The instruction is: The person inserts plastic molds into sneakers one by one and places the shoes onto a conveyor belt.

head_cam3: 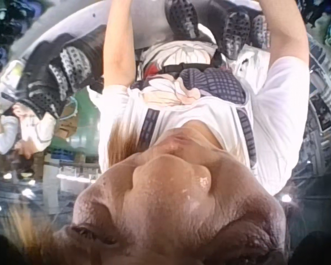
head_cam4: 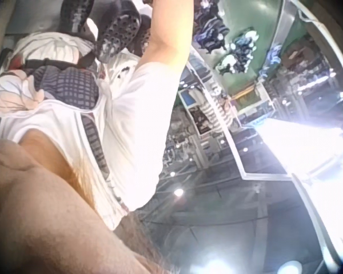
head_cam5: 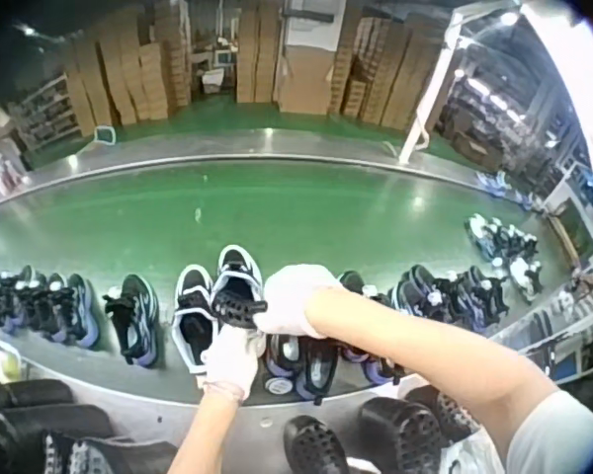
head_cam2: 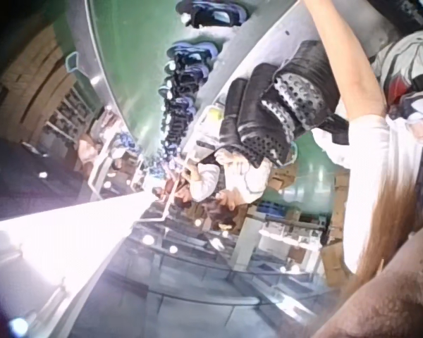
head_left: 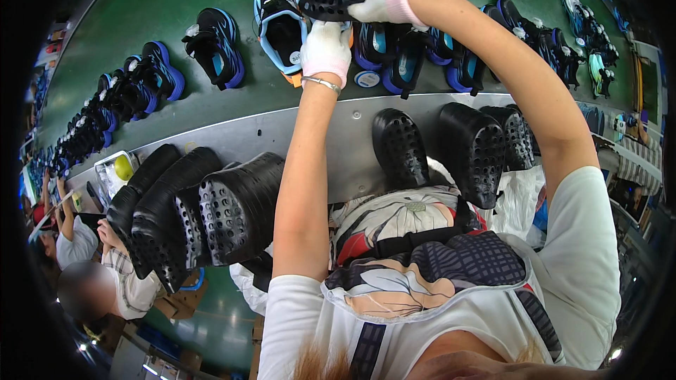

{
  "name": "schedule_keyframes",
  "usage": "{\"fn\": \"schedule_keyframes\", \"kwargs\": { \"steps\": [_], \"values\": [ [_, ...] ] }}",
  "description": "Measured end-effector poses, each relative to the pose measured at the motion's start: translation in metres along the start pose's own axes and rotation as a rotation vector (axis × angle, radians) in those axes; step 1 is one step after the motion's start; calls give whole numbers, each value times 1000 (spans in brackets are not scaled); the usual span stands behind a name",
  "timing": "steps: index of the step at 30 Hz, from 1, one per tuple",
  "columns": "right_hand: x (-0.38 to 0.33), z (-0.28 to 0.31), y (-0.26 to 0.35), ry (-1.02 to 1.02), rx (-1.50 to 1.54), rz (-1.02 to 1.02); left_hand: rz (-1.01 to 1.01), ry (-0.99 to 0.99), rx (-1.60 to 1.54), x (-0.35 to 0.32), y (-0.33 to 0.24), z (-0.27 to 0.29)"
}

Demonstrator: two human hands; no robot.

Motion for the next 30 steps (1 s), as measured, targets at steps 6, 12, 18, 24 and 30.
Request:
{"fn": "schedule_keyframes", "kwargs": {
  "steps": [6,12,18,24,30],
  "values": [
    [26,7,24,-24,50,42,-44,-63,104,-14,3,-6],
    [78,-37,56,-120,-147,-27,77,104,76,-6,28,-29],
    [106,-43,61,-235,-18,35,287,688,133,13,50,-56],
    [109,-35,63,-333,-12,59,295,732,129,18,43,-48],
    [123,-30,60,-406,179,103,297,691,262,23,51,-51]
  ]
}}
Point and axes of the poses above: each hand's wrist, its own x-axis towards the middle knuckle, its own z-axis out of the back of the hand, y = z × x, the point moved 10 cm from there along x, towards the middle knuckle, and after that the axes turned 9 degrees about y, right-handed, at the moved point
